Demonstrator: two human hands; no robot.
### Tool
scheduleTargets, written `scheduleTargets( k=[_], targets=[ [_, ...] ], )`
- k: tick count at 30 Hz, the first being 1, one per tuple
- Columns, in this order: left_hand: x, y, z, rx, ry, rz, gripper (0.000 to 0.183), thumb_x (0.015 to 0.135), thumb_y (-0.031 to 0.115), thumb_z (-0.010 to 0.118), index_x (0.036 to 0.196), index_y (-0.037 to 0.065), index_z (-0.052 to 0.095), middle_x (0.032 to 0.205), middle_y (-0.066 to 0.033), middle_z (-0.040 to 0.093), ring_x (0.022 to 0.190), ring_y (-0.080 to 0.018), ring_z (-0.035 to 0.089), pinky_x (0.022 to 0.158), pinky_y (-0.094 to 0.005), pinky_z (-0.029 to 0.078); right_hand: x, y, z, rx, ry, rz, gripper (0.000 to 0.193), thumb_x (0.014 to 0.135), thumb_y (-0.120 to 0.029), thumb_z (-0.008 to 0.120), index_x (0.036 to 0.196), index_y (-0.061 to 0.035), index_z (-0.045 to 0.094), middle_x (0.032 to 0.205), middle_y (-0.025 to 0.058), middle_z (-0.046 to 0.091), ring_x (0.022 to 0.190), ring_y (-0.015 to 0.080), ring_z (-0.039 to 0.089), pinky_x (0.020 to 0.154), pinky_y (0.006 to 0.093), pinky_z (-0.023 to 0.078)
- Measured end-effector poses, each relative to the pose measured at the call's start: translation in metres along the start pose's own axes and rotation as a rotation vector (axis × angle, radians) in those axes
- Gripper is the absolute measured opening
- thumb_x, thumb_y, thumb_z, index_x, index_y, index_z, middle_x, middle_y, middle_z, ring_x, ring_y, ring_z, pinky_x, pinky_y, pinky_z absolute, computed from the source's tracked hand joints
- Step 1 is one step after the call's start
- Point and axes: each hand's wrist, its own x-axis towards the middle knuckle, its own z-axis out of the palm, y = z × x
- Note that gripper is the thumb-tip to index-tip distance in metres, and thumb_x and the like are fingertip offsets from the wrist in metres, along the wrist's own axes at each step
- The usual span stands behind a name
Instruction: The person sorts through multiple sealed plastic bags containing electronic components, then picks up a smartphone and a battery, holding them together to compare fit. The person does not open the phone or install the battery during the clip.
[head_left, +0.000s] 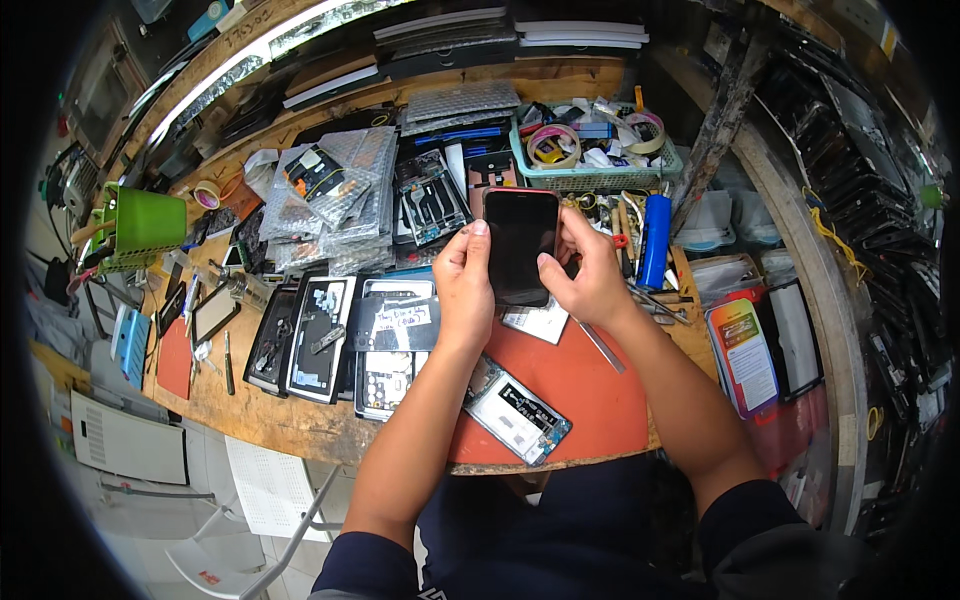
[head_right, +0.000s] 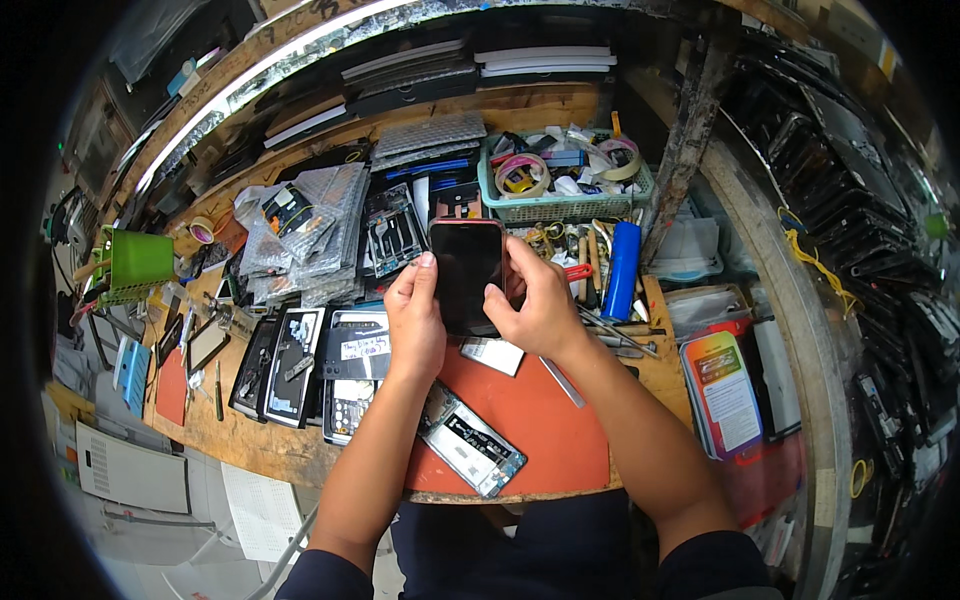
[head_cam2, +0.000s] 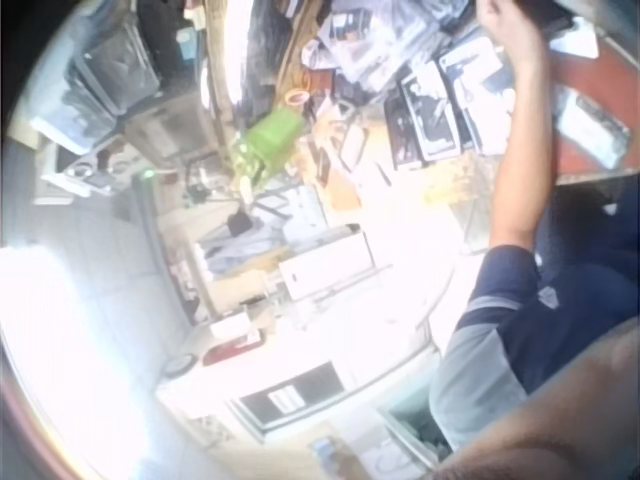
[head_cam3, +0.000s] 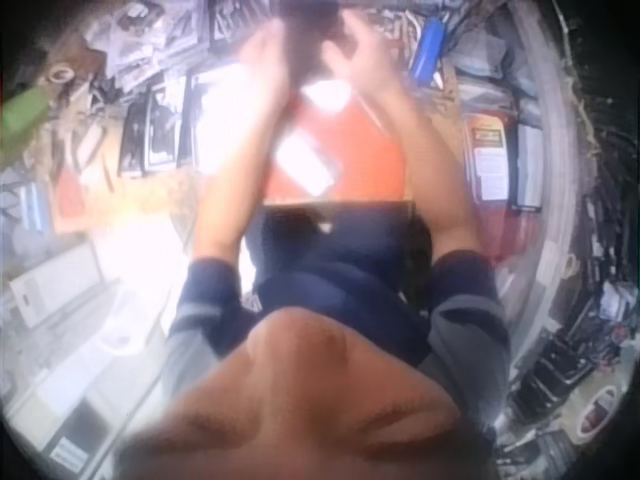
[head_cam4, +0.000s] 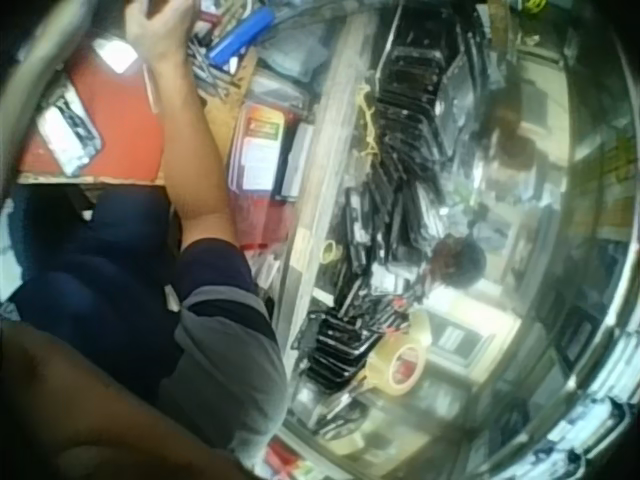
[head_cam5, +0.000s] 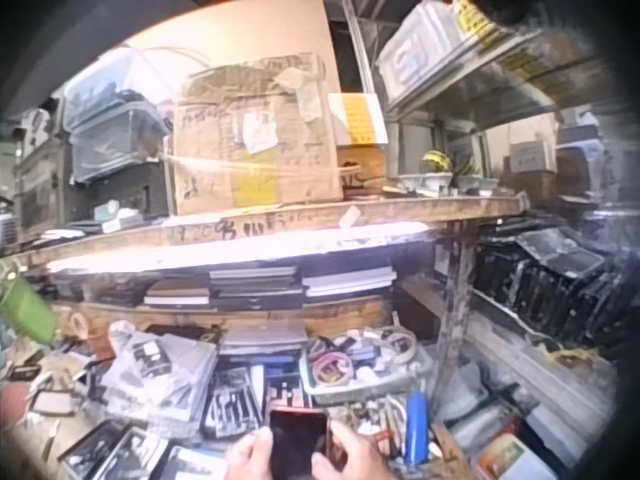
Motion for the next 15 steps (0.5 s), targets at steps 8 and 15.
scheduleTargets(
  k=[8, 15],
  targets=[
    [-0.001, 0.005, 0.005, -0.071, -0.013, -0.009, 0.027, 0.109, 0.023, 0.054, 0.107, -0.001, 0.068, 0.102, -0.005, 0.071, 0.09, -0.009, 0.065, 0.081, -0.0248, 0.053, -0.002, -0.006, -0.002, 0.037, -0.052, 0.064, 0.044, 0.086, -0.001, 0.062, 0.129, 0.0049, 0.053, 0.095, 0.0072, 0.068, 0.08, 0.0084, 0.059, 0.071, 0.0247, 0.048],
    [0.0, 0.006, 0.008, -0.062, -0.031, -0.004, 0.027, 0.109, 0.023, 0.055, 0.106, 0.0, 0.068, 0.101, -0.0051, 0.071, 0.089, -0.0088, 0.065, 0.08, -0.0248, 0.053, 0.0, 0.002, 0.0, 0.017, 0.055, -0.01, 0.032, 0.086, -0.004, 0.068, 0.117, 0.0019, 0.06, 0.081, 0.0065, 0.069, 0.066, 0.008, 0.062, 0.06, 0.0257, 0.051]
  ],
)
